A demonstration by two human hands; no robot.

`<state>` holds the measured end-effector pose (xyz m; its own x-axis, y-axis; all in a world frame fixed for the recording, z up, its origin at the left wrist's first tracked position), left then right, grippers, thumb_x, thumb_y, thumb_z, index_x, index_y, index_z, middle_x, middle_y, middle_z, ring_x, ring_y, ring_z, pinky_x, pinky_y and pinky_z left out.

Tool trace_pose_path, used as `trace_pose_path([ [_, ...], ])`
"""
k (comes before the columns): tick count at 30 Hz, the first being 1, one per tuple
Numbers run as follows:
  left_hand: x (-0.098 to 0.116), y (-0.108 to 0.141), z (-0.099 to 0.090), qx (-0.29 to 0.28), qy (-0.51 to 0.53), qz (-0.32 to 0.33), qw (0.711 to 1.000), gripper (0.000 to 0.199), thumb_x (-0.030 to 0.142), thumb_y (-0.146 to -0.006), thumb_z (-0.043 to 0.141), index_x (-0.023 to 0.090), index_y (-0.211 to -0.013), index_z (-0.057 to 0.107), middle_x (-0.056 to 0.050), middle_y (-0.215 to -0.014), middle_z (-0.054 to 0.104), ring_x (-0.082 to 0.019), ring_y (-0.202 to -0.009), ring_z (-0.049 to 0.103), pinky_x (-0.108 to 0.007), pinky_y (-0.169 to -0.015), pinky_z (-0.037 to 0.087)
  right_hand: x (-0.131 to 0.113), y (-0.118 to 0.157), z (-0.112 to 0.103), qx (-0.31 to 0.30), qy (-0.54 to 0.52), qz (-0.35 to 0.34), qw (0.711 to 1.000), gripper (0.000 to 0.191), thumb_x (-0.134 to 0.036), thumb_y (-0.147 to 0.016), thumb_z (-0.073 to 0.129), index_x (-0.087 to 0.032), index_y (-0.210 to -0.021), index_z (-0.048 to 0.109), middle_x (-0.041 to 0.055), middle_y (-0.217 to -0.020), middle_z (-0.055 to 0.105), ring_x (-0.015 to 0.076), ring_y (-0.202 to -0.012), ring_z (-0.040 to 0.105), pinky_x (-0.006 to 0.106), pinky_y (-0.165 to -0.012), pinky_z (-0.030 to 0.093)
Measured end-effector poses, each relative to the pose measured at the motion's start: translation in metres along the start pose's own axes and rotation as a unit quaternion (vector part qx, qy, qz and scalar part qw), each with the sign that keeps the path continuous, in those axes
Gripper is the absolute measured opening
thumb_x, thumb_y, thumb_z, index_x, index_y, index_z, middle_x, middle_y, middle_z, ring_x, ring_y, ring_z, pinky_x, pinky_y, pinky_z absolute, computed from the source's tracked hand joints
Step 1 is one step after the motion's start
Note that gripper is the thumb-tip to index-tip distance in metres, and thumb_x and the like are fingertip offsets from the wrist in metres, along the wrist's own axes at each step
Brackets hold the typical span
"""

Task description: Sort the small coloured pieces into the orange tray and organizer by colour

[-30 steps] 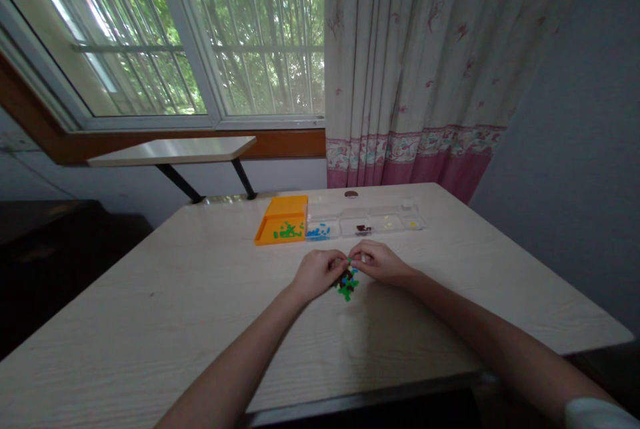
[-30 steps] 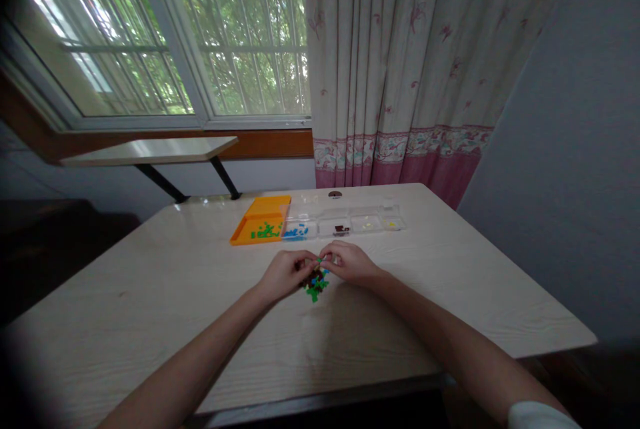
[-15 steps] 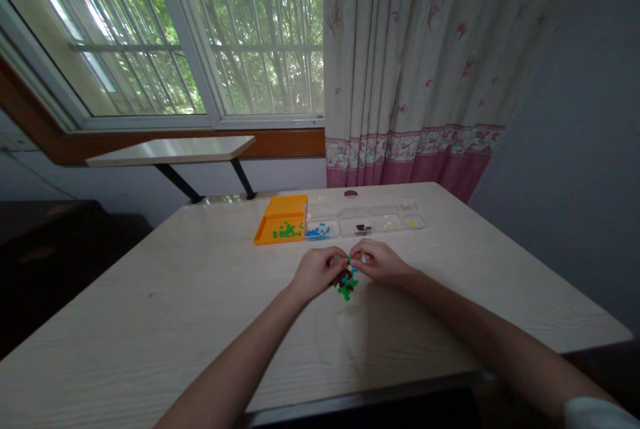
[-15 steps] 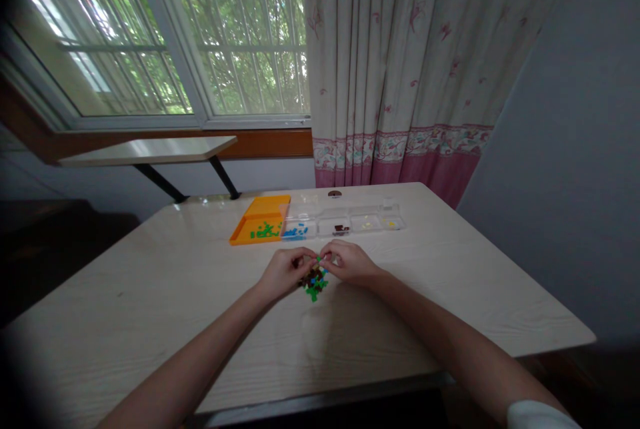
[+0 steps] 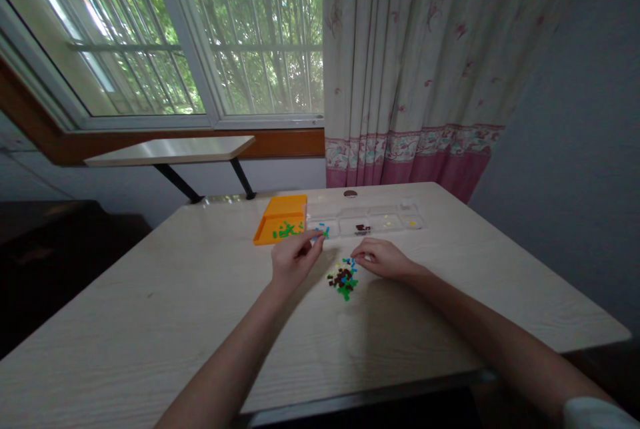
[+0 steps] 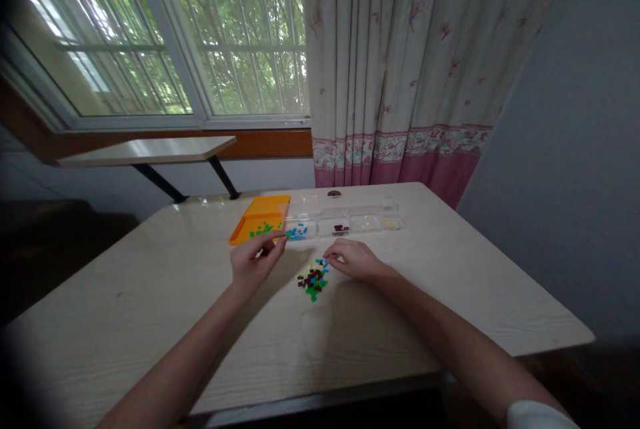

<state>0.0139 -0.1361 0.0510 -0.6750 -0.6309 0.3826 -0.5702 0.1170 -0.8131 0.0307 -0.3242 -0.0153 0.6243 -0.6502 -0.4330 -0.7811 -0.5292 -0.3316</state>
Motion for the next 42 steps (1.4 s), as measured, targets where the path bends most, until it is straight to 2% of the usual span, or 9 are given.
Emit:
trace_pose_path([
  [10,0.009,0.001,-0.004,0.037,-0.014,0.053,0.998,0.018,0.028,-0.076,0.053,0.016,-0.075,0.066,0.005,-0.044,0.049,-0.004,-0.041,0.042,-0.014,-0.047,0.035,-0.009,0.001,0.003,-0.052,0.015,-0.042,0.998,0.017,-0.021,-0.079,0.050,-0.019,-0.087,0.064,0.0036,-0.085,0.062,0.0129,-0.077,0.055,0.021,-0.067,0.040],
  [18,0.004,0.000,-0.002,0.013,-0.011,0.011,1.000,0.022,0.032,-0.077,0.051,0.016,-0.075,0.066,0.005,-0.044,0.047,-0.004,-0.041,0.042,-0.015,-0.047,0.034,-0.005,0.002,0.005,-0.058,0.015,-0.035,0.998,0.019,-0.021,-0.077,0.050,-0.020,-0.090,0.063,0.0032,-0.084,0.062,0.0131,-0.076,0.056,0.021,-0.068,0.041],
  [21,-0.016,-0.003,0.001,0.000,-0.014,-0.045,0.999,0.023,0.035,-0.076,0.051,0.017,-0.077,0.065,0.005,-0.046,0.047,-0.005,-0.042,0.042,-0.015,-0.047,0.034,-0.004,0.002,0.006,-0.073,0.015,-0.035,0.997,0.019,-0.021,-0.077,0.050,-0.020,-0.091,0.063,0.0031,-0.084,0.062,0.0135,-0.076,0.056,0.022,-0.069,0.041],
  [24,-0.055,-0.005,0.001,0.003,-0.048,-0.141,0.989,0.027,0.040,-0.075,0.049,0.017,-0.080,0.064,0.004,-0.049,0.050,-0.007,-0.045,0.044,-0.016,-0.047,0.034,-0.003,0.002,0.005,-0.078,0.019,-0.029,0.996,0.019,-0.022,-0.077,0.050,-0.020,-0.092,0.062,0.0029,-0.085,0.062,0.0136,-0.077,0.056,0.022,-0.070,0.040],
  [28,-0.109,0.001,0.000,-0.046,-0.166,-0.269,0.947,0.028,0.041,-0.075,0.047,0.021,-0.083,0.064,0.000,-0.059,0.059,-0.012,-0.053,0.051,-0.020,-0.047,0.031,-0.005,0.002,0.004,-0.081,0.016,-0.037,0.996,0.018,-0.022,-0.078,0.050,-0.020,-0.091,0.063,0.0031,-0.086,0.062,0.0133,-0.078,0.055,0.021,-0.069,0.040],
  [32,-0.132,0.008,0.002,-0.115,-0.242,-0.310,0.912,0.028,0.039,-0.075,0.046,0.023,-0.092,0.063,-0.004,-0.074,0.065,-0.018,-0.065,0.056,-0.023,-0.050,0.031,-0.001,0.002,0.006,-0.086,0.010,-0.035,0.996,0.017,-0.023,-0.078,0.051,-0.019,-0.089,0.063,0.0034,-0.086,0.061,0.0134,-0.078,0.055,0.021,-0.070,0.040],
  [35,-0.127,0.007,0.004,-0.121,-0.247,-0.299,0.914,0.032,0.034,-0.076,0.044,0.023,-0.104,0.058,-0.004,-0.079,0.066,-0.018,-0.069,0.057,-0.023,-0.052,0.032,0.002,0.002,0.008,-0.084,0.001,-0.024,0.996,0.017,-0.025,-0.080,0.049,-0.019,-0.090,0.061,0.0037,-0.086,0.061,0.0139,-0.079,0.055,0.022,-0.071,0.040],
  [38,-0.109,0.005,0.012,-0.126,-0.206,-0.263,0.934,0.030,0.031,-0.077,0.043,0.022,-0.100,0.060,-0.003,-0.072,0.064,-0.015,-0.063,0.055,-0.021,-0.051,0.031,0.001,0.000,0.006,-0.055,-0.019,-0.017,0.998,0.018,-0.026,-0.084,0.044,-0.017,-0.091,0.058,0.0048,-0.088,0.059,0.0139,-0.081,0.053,0.023,-0.072,0.040],
  [42,-0.065,0.014,0.045,-0.227,-0.068,-0.163,0.958,0.025,0.031,-0.076,0.044,0.020,-0.087,0.064,0.001,-0.056,0.057,-0.011,-0.051,0.049,-0.020,-0.048,0.029,-0.002,-0.002,0.002,-0.008,-0.037,-0.007,0.999,0.017,-0.029,-0.085,0.044,-0.015,-0.086,0.056,0.0038,-0.081,0.057,0.0129,-0.074,0.051,0.022,-0.067,0.039],
])
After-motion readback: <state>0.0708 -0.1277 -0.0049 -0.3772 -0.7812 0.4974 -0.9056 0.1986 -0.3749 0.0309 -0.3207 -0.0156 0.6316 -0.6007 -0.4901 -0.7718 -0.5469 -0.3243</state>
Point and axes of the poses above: each hand's wrist, its own y-axis away from the middle knuckle, its own z-axis out of the palm, x = y × z, the point moved 6 cm from there along -y, towards the middle knuckle
